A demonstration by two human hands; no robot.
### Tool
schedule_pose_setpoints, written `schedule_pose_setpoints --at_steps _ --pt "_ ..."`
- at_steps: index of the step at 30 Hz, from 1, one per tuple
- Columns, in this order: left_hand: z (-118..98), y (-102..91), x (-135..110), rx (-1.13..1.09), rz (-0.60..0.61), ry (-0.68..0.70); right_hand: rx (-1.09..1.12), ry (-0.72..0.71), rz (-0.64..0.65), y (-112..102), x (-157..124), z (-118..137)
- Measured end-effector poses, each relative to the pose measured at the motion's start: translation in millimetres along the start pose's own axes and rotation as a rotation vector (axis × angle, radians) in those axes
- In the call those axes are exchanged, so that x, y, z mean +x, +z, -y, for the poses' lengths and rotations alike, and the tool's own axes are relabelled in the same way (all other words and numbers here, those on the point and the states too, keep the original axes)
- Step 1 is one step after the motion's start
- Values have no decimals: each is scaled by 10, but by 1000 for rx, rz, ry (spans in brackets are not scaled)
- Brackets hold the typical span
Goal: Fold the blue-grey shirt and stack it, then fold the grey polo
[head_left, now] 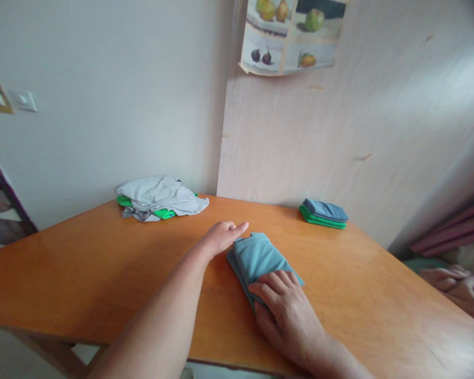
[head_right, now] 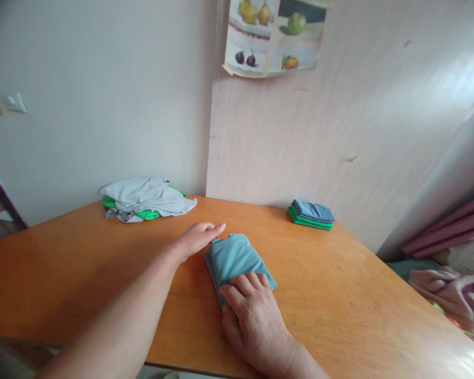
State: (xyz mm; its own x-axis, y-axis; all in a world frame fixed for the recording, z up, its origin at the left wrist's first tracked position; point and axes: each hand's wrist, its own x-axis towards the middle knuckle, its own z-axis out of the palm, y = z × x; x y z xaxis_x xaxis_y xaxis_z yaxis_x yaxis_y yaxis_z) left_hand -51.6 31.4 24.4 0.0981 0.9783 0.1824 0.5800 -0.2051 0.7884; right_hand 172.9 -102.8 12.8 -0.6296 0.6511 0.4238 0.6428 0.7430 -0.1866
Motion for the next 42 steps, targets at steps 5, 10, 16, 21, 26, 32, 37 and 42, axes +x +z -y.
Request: schedule_pose_setpoints --at_steps 5,10,16,21,26,32,37,42 --pt "-6 36 -108 -11 168 50 10 6 -15 -14 1 13" --pt "49 42 -94 60 196 57 131 6 -103 -44 -19 -17" --pt "-118 62 -77 162 -86 215 344 298 -538 -9 -109 -291" --pt "-411 238 -190 163 -209 579 472 574 -699 -42 -207 -549" --pt "-375 468 -265 327 98 582 464 668 -609 -27 -293 -735" --pt "-213 549 -245 503 317 415 387 638 -382 9 -386 -800" --pt "-249 520 -259 507 370 371 341 549 -165 -61 -327 -730" --pt "-248 495 -276 517 413 359 120 590 -105 -94 -223 -685"
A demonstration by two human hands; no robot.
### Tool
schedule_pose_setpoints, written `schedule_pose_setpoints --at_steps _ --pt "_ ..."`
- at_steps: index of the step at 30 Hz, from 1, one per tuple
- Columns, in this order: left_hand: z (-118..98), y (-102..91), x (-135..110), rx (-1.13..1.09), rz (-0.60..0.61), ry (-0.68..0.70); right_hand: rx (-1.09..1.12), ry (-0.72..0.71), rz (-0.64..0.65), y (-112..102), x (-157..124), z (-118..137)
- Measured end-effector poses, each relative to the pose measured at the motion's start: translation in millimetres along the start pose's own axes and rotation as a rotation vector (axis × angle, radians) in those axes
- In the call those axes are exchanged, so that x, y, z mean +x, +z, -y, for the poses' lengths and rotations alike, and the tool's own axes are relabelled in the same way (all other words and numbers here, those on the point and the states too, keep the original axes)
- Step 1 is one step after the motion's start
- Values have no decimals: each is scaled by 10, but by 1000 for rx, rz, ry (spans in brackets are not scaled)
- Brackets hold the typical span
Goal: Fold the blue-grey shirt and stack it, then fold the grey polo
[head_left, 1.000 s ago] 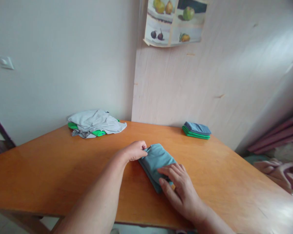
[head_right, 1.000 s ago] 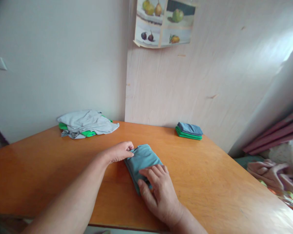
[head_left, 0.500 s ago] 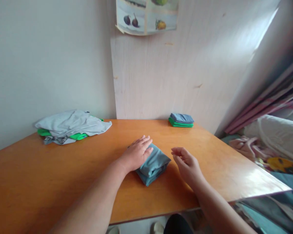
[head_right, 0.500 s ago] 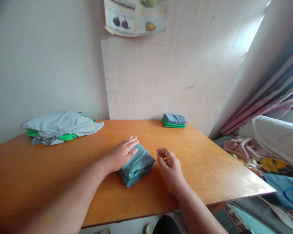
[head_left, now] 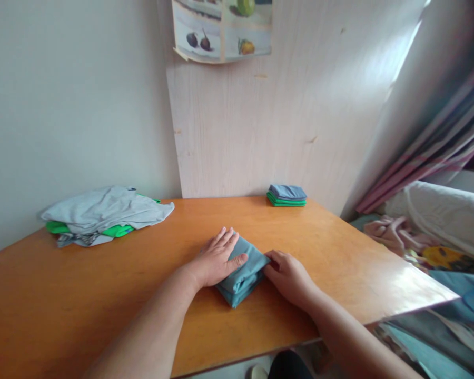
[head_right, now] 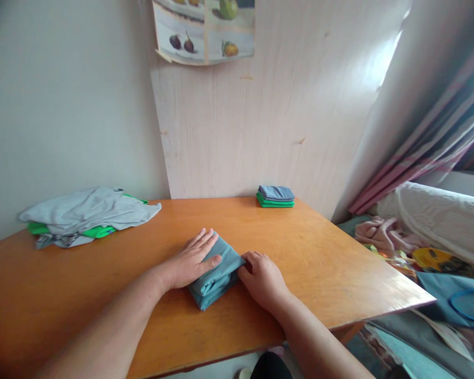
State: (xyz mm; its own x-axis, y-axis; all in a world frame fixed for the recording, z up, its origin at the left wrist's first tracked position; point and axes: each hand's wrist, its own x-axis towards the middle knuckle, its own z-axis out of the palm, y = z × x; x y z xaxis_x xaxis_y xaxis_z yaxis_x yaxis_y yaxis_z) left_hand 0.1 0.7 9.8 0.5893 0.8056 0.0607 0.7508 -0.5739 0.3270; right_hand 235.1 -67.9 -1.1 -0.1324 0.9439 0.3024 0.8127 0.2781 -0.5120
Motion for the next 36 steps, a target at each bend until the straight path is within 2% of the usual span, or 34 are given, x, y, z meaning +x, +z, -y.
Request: schedule_pose_setpoints --at_steps 6,12,16,21,24,26,31,33,36 --pt "-17 -40 -27 34 29 0 -213 -24 -65 41 -19 35" --pt "-49 -35 -28 47 10 -25 -53 117 -1 68 41 -45" --pt "-129 -129 -56 34 -33 -31 -6 112 -3 67 61 -69" --pt "-237 -360 -295 -143 19 11 64 91 -18 54 32 -74" --pt "-273 -358 -511 -266 45 57 108 87 -27 64 29 -117" --pt "-286 -256 -603 -261 -17 71 141 100 -40 80 36 -155" --pt "-281 127 -577 -257 -334 57 203 109 -122 107 33 -219" --pt "-275 227 -540 -289 -408 31 221 46 -148 105 5 -214" --pt "-278 295 -528 -305 -487 10 193 -155 -131 96 -45 -172"
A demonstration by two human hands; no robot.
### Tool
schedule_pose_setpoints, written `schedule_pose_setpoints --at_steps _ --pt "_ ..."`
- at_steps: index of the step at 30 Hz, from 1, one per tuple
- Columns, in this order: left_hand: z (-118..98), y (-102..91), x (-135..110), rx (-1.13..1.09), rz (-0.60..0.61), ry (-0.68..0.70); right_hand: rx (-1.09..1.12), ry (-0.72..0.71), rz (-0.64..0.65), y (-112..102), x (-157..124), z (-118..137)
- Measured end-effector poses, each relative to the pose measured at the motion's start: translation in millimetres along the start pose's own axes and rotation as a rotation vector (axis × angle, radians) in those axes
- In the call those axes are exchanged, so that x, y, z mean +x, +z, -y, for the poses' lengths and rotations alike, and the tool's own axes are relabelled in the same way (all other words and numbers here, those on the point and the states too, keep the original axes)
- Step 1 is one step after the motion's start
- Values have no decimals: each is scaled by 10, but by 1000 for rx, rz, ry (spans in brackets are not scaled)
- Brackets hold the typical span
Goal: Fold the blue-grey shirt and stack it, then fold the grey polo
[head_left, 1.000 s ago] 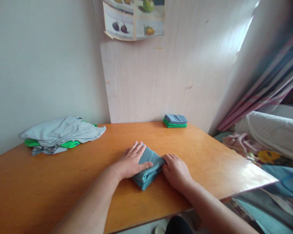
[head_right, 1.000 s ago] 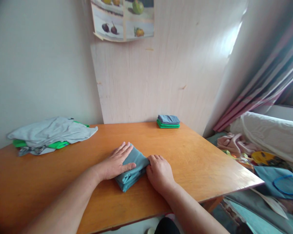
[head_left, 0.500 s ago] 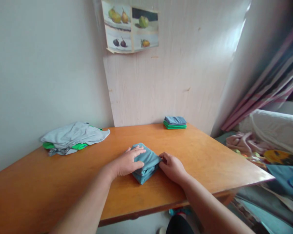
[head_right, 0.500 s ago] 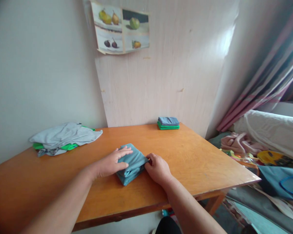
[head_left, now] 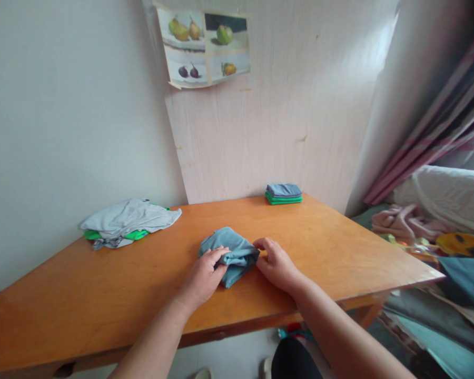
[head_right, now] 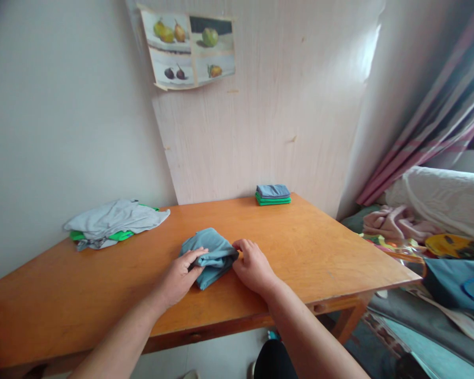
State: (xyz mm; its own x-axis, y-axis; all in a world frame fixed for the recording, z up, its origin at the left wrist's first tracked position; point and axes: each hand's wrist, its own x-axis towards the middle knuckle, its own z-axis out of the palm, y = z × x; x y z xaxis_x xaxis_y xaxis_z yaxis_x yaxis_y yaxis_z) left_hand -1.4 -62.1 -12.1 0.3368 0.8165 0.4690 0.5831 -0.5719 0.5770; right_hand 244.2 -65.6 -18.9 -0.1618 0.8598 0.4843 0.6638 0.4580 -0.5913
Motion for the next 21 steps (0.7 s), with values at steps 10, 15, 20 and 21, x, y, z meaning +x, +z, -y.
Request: schedule_pose_setpoints --at_steps 10,15,20,21 --pt "11 37 -47 46 -128 -13 -181 -152 95 25 -9 207" --pt "5 49 -53 108 -118 12 -314 -132 106 48 39 319" --pt "-39 34 -69 145 -145 129 -484 -130 175 -1 188 348" --pt "-52 28 -71 149 -146 153 -511 -136 187 -15 213 339"
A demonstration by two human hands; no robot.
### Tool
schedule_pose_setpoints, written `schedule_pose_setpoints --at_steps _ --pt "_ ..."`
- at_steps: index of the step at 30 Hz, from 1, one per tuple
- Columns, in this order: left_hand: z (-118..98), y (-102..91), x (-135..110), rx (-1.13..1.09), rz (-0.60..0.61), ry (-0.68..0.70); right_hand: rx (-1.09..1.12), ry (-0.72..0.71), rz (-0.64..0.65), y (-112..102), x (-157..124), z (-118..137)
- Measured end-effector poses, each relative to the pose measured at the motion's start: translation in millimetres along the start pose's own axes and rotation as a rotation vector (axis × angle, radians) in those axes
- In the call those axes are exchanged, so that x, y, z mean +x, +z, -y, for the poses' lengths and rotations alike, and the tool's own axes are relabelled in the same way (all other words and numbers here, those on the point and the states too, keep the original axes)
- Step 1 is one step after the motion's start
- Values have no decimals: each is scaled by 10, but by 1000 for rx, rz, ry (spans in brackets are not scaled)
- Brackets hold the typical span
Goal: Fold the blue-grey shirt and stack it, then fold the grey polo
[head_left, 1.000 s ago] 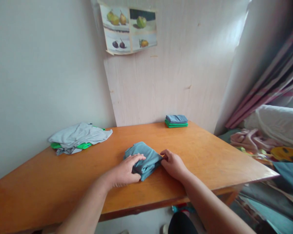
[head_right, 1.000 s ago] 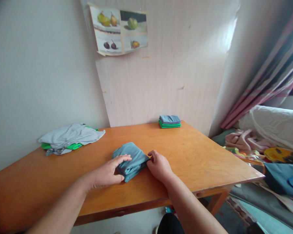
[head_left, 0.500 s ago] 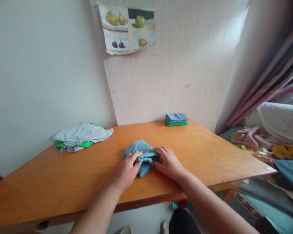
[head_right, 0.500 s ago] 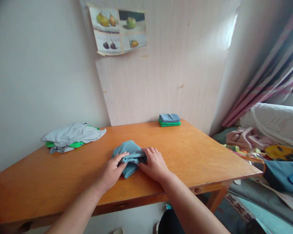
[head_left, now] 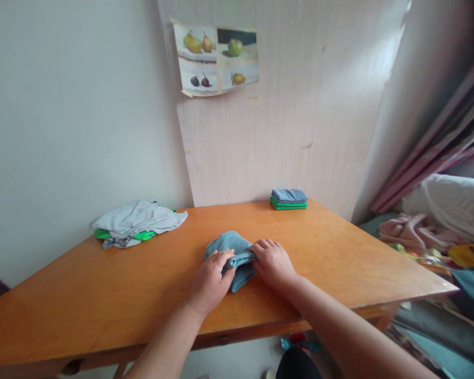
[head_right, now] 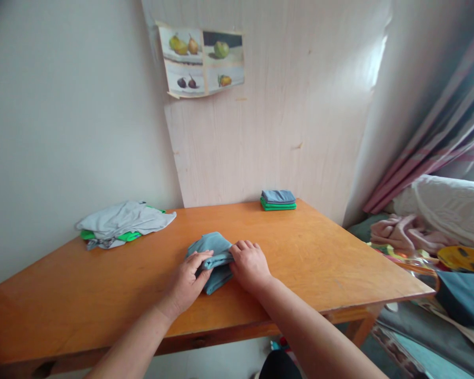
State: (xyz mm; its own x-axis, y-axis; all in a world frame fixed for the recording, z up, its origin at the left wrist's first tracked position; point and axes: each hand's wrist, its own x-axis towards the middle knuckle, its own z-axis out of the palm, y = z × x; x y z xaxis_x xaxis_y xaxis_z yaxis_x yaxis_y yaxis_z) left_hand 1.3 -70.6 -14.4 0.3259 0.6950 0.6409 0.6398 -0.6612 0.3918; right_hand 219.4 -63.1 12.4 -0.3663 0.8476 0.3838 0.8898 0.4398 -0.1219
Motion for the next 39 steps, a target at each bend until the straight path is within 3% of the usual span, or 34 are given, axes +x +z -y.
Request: schedule_pose_setpoints --at_steps 4,9,19,29,39 --pt "-54 -33 5 5 14 48 -42 -29 28 -5 51 -100" --pt "-126 -55 15 87 63 32 55 -45 80 59 62 -190" --pt "-194 -70 -12 200 117 36 75 89 15 198 38 -185" --pt "-162 -139 -23 216 79 -6 162 11 -9 183 0 -234" --pt "-182 -264 -167 195 201 -2 209 0 -10 179 -24 -267"
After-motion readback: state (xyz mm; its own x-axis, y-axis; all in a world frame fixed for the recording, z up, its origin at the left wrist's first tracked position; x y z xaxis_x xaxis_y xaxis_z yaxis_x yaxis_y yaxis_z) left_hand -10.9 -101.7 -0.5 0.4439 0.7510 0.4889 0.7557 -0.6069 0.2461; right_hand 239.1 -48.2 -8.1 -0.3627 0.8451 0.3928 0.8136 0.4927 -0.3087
